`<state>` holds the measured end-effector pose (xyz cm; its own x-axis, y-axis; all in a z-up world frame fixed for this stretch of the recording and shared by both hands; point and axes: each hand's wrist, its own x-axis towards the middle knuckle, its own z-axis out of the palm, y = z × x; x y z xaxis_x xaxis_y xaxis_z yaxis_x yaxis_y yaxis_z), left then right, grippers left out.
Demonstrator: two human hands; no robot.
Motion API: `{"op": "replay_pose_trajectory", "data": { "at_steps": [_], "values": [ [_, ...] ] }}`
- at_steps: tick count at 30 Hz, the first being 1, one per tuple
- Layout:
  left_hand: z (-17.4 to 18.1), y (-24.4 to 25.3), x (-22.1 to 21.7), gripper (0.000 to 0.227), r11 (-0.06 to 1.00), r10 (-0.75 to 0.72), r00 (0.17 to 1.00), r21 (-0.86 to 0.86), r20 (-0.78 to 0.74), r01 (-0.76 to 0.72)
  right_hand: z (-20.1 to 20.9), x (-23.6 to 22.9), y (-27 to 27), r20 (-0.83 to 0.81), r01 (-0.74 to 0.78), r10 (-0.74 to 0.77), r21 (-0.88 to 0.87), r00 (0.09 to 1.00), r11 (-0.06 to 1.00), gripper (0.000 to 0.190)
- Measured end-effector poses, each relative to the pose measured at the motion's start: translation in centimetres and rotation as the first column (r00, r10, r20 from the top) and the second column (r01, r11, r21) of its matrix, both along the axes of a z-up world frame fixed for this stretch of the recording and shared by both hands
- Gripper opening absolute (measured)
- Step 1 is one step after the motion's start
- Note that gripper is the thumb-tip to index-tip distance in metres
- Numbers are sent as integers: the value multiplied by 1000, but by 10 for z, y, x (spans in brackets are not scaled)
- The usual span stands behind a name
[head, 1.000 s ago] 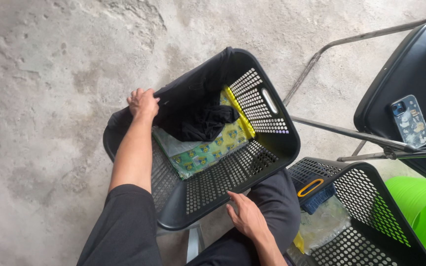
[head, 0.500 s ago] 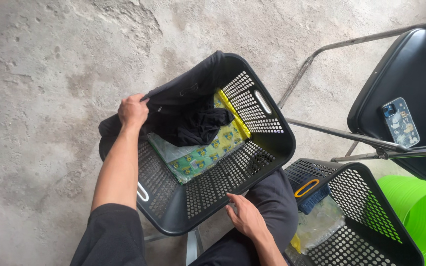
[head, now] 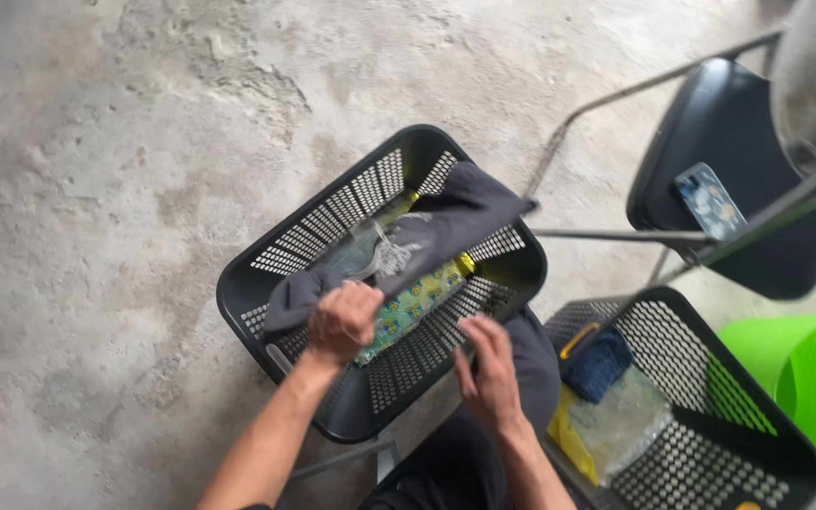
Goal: The person folds a black t-shirt and a grey t-shirt by hand, placing each one into a laundry basket when finished.
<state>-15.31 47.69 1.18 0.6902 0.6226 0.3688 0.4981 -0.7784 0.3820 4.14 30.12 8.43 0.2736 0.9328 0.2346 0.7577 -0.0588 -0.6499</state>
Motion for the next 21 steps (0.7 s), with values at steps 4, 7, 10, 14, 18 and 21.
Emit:
{"op": "replay_pose_trajectory", "data": {
  "at_steps": [4, 7, 10, 14, 18, 21],
  "values": [
    [72, -58, 7, 9, 945, -283, 948, 210, 144, 250, 41, 19, 8, 249, 99, -130, 135, 960, 986, 44],
    [109, -96, 9, 12, 870, -482, 860, 203, 165, 449, 30, 48, -7, 228, 145, -85, -257, 970, 955, 49],
    [129, -133, 10, 14, 771, -629, 765, 243, 142, 589, 5, 66, -42, 73, 59, 14, -890, 997, 452, 47],
    [132, -158, 6, 10, 762, -645, 752, 184, 139, 620, -4, 65, -92, -38, 71, -160, -782, 986, 619, 49],
    [122, -173, -6, 6, 761, -648, 760, 47, 41, 647, 11, 40, -131, -87, 212, -355, -662, 931, 719, 41],
    [113, -177, -11, 9, 751, -652, 759, -131, 14, 647, 24, 26, -153, -231, 426, -548, -418, 804, 802, 30]
  ]
}}
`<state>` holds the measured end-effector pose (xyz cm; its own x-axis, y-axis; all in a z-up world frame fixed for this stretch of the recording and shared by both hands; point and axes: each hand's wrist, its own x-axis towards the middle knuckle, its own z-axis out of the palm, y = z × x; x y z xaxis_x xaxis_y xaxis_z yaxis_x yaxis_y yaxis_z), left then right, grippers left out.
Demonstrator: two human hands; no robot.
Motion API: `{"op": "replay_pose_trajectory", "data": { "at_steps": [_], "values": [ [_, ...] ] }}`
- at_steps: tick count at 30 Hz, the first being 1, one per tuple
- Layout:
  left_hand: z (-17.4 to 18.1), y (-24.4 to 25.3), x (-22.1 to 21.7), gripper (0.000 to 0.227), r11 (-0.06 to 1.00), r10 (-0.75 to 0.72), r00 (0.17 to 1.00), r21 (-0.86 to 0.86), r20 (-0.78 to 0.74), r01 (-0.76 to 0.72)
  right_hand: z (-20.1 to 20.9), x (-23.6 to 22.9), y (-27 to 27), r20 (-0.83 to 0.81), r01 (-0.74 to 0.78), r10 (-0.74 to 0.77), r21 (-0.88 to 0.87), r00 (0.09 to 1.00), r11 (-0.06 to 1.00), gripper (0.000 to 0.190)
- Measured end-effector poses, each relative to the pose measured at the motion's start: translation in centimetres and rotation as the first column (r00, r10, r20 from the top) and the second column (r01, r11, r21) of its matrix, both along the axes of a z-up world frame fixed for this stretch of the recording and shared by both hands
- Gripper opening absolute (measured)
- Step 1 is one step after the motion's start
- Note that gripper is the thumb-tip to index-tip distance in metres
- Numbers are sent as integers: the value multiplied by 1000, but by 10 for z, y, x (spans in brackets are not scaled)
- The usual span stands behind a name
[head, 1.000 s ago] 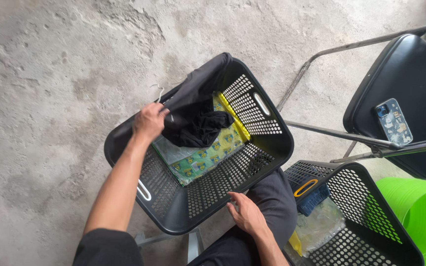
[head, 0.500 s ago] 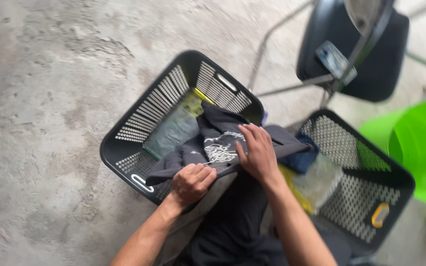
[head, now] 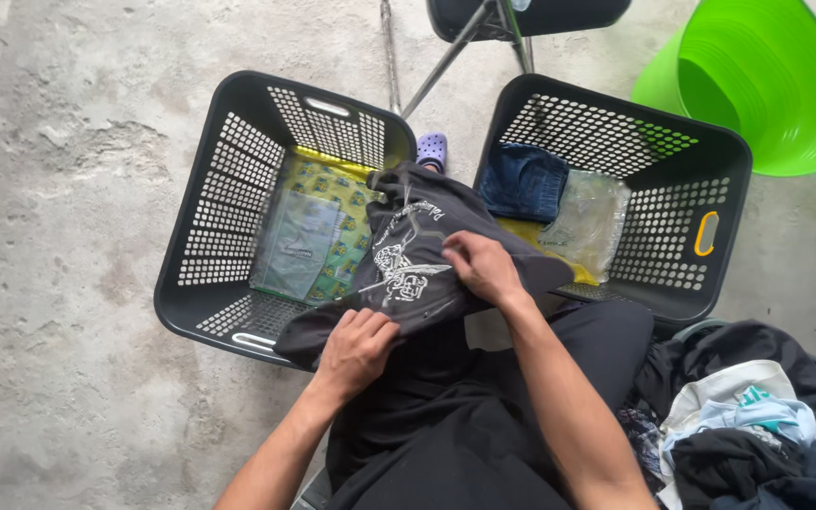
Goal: The person folds a black t-shirt and a grey t-shirt by hand, placing each one into a laundry basket when finished.
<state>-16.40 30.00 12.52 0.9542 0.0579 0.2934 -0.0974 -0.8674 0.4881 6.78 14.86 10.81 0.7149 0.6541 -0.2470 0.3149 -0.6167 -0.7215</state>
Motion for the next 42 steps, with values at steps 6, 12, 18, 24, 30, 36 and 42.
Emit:
{"op": "replay_pose_trajectory", "data": {
  "at_steps": [6, 12, 18, 24, 30, 36, 42],
  "values": [
    [-4, -4, 0, 19, 948, 162, 959, 234, 231, -216, 29, 9, -30, 134, -20, -15, 253, 991, 967, 19],
    [24, 27, 39, 31, 900, 188, 902, 300, 388, -316, 67, 9, -60, 3, -113, 116, 247, 993, 962, 20],
    [81, 49, 87, 13, 881, 31, 933, 431, 357, -194, 119, -1, -99, -110, -35, 51, 144, 993, 989, 31],
    [168, 37, 120, 13, 977, -171, 909, 187, 379, 106, 208, -8, -147, 249, -59, -74, 488, 966, 871, 22],
    [193, 3, 127, 6, 962, -182, 895, -116, 406, 249, 247, -41, -197, 321, 273, -376, 321, 869, 907, 22],
    [176, -26, 135, 7, 923, -156, 956, -308, 250, 232, 226, -65, -246, 68, 421, -440, 193, 895, 886, 21],
    [172, -48, 150, 8, 880, -203, 963, -397, 177, 259, 189, -85, -297, -21, 441, -455, 286, 890, 851, 22]
  ]
}}
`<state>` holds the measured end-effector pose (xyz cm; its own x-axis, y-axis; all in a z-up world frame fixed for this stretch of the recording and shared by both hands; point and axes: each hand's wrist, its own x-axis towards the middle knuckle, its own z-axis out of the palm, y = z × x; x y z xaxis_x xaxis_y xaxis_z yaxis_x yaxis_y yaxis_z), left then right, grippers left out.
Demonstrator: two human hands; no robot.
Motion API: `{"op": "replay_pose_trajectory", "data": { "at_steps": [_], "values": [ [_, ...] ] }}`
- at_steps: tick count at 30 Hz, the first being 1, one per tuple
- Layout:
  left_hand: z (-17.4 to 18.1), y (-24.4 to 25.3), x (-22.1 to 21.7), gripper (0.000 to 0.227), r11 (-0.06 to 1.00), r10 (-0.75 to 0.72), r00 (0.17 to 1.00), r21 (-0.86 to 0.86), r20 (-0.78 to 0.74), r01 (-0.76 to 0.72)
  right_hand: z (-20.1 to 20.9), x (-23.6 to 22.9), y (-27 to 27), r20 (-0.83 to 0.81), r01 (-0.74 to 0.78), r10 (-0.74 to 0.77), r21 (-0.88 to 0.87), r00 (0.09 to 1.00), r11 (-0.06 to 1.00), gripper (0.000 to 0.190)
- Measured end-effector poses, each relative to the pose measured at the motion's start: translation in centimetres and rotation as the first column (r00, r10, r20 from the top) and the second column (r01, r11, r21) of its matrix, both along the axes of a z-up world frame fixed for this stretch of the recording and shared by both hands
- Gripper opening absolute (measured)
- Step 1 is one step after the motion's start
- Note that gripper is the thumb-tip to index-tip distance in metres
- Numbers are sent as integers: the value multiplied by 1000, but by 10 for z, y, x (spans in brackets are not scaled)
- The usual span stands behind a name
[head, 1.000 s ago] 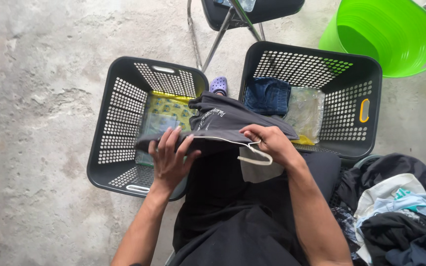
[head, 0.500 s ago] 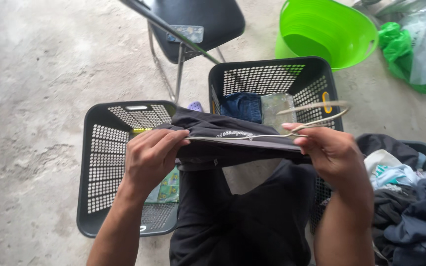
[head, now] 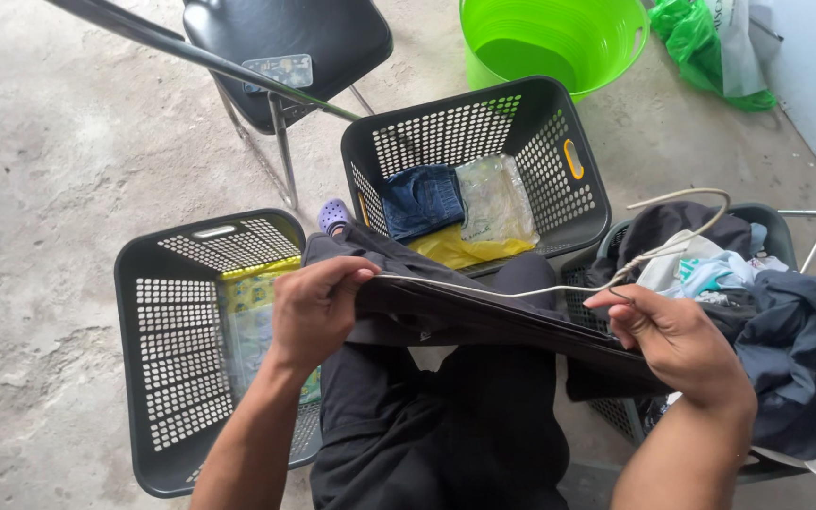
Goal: The person folds a black t-shirt and a grey t-shirt by hand, placing each one into a laundry basket when finished.
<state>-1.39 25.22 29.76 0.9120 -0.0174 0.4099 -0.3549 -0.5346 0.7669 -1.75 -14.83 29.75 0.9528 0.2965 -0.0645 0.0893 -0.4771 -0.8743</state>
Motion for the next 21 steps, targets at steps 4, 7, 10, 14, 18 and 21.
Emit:
{"op": "replay_pose_trajectory", "data": {
  "at_steps": [4, 7, 10, 14, 18, 21],
  "values": [
    [-8, -11, 8, 9, 1000, -25, 999, -17, -29, 24, -26, -13, -14, 39, 41, -45, 108, 998, 993, 21],
    [-18, -16, 10, 7, 996, -65, 992, -61, -110, 58, -46, -13, -14, 104, 102, -115, 128, 988, 987, 22],
    [-24, -3, 6, 18, 967, -220, 964, -163, -152, 195, -55, -12, -18, 106, 148, -170, 191, 980, 970, 26],
    [-36, 3, 0, 13, 975, -148, 979, -184, -143, 121, -65, -12, -26, 96, 127, -149, 206, 984, 970, 28],
    [-46, 3, -2, 16, 975, -64, 989, -218, -137, 33, -77, -13, -41, -33, 225, -224, 219, 974, 949, 31],
    [-62, 4, -1, 11, 989, 74, 978, -114, -194, -97, -89, -11, -44, -11, 215, -219, 243, 976, 946, 32]
  ]
}}
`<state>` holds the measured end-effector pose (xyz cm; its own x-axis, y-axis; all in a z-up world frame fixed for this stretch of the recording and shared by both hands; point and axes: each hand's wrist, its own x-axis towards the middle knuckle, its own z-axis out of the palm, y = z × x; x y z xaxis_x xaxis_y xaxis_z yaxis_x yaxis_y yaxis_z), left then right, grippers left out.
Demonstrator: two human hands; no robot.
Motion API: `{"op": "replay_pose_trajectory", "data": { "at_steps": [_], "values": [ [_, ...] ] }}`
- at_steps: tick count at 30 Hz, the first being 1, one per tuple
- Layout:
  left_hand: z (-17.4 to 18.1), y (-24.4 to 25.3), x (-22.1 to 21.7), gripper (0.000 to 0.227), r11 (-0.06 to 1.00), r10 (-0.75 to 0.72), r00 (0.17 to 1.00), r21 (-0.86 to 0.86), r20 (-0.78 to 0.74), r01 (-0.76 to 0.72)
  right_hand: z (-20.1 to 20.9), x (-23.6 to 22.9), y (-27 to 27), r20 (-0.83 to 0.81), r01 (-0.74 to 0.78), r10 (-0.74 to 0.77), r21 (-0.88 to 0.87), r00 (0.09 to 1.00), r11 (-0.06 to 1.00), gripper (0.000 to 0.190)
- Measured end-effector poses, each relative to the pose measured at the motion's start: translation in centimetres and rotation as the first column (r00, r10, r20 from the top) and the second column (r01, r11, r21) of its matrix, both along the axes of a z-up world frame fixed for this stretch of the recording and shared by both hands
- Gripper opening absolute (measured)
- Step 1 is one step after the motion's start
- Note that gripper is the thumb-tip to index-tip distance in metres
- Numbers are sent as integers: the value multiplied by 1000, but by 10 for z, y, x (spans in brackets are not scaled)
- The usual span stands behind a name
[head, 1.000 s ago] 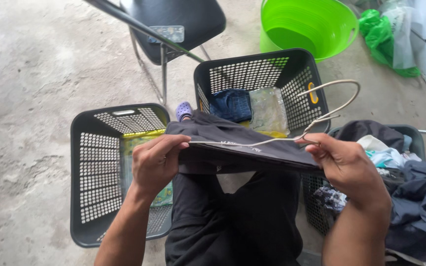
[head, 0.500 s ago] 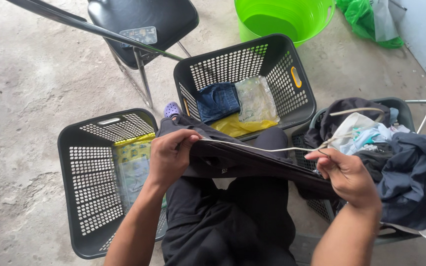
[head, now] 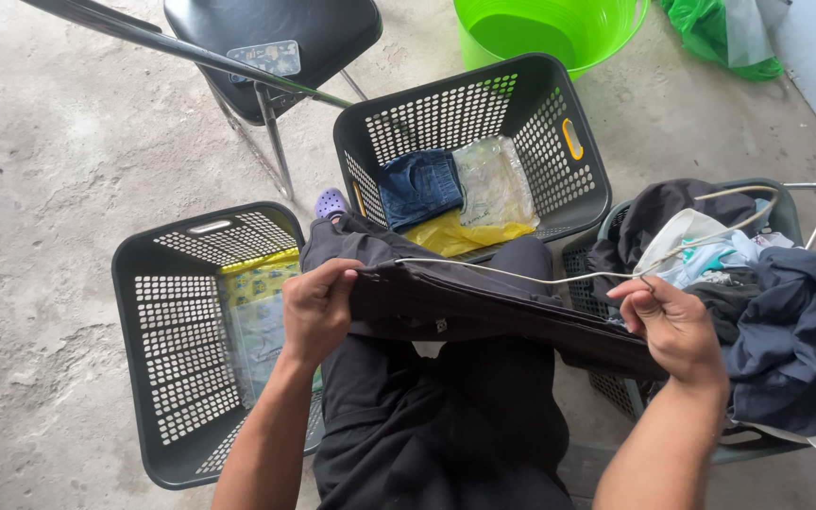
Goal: The person folds a black t-shirt and a grey t-shirt by hand, placing each one into a laundry basket when finished.
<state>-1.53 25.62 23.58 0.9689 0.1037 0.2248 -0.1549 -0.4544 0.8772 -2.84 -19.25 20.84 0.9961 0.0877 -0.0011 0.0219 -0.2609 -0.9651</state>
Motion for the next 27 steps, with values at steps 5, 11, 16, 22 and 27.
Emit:
{"op": "replay_pose_trajectory", "data": {
  "at_steps": [5, 11, 16, 22, 27],
  "values": [
    [-38, 3, 0, 13, 975, 120, 992, -192, 33, -111, -6, -5, -3, 27, 53, -62, 251, 998, 966, 25],
    [-67, -24, -2, 16, 965, -208, 968, -190, -138, 180, -14, 9, 17, 60, 71, -81, 152, 995, 986, 21],
    [-103, -89, -4, 38, 913, -382, 902, 65, -201, 402, -22, 26, 88, 122, -79, 65, 112, 990, 991, 19],
    [-141, -103, 6, 101, 643, -199, 758, 501, -622, 580, -25, 41, 133, 263, -95, 3, 339, 965, 936, 23],
    [-217, -77, 12, 40, 419, -129, 799, 698, -587, 580, -13, 47, 127, 190, -123, 55, 369, 980, 921, 23]
  ]
}}
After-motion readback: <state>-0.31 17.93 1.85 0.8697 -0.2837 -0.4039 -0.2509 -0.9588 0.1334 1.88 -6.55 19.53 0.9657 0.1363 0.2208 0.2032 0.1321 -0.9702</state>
